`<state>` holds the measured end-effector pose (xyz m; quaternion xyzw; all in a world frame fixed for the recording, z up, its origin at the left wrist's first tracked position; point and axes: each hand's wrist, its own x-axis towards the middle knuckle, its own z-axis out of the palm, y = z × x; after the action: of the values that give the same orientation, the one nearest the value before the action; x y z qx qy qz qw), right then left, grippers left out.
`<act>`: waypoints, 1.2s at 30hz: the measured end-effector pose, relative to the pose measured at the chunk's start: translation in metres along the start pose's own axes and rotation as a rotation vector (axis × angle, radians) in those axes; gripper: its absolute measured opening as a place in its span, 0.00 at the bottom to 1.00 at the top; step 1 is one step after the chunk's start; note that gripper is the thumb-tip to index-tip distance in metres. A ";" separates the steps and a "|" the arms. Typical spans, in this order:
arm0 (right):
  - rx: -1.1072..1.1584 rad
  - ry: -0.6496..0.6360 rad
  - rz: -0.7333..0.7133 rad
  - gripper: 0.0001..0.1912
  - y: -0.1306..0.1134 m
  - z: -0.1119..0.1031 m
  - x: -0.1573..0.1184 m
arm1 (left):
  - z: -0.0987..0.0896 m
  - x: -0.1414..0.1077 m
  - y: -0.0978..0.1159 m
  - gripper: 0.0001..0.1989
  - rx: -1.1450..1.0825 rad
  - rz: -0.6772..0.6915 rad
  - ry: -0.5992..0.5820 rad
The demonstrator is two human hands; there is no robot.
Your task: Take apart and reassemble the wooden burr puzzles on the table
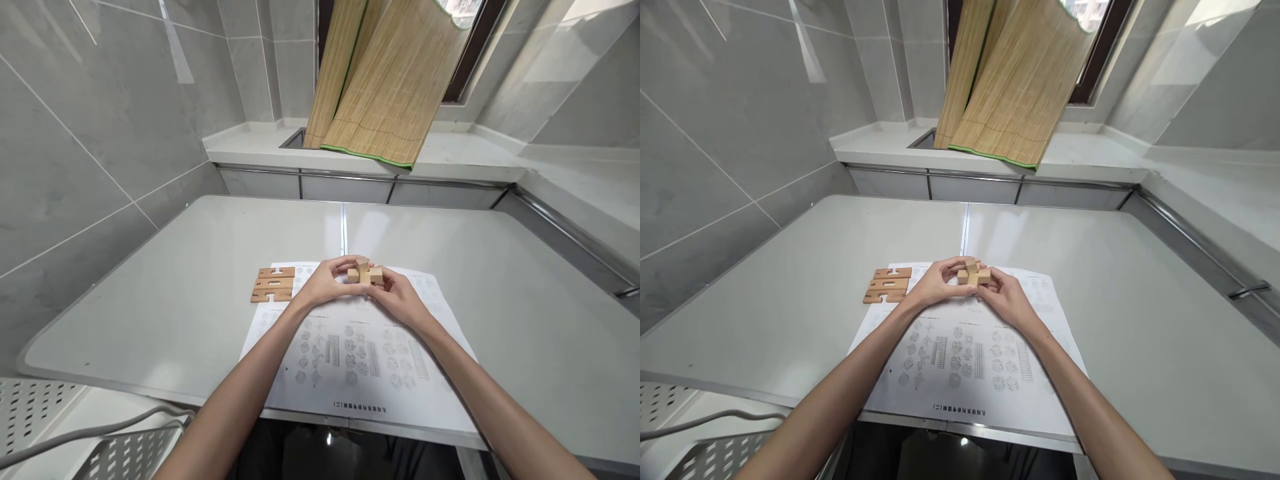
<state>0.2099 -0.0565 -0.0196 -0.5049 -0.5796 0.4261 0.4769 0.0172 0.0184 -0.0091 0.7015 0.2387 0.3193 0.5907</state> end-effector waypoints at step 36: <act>-0.193 0.096 -0.096 0.18 0.006 0.015 0.005 | -0.004 -0.003 0.001 0.28 -0.126 -0.030 0.098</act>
<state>0.1963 -0.0510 -0.0274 -0.5399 -0.6179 0.3204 0.4734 0.0121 0.0189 -0.0082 0.6427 0.2572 0.3590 0.6260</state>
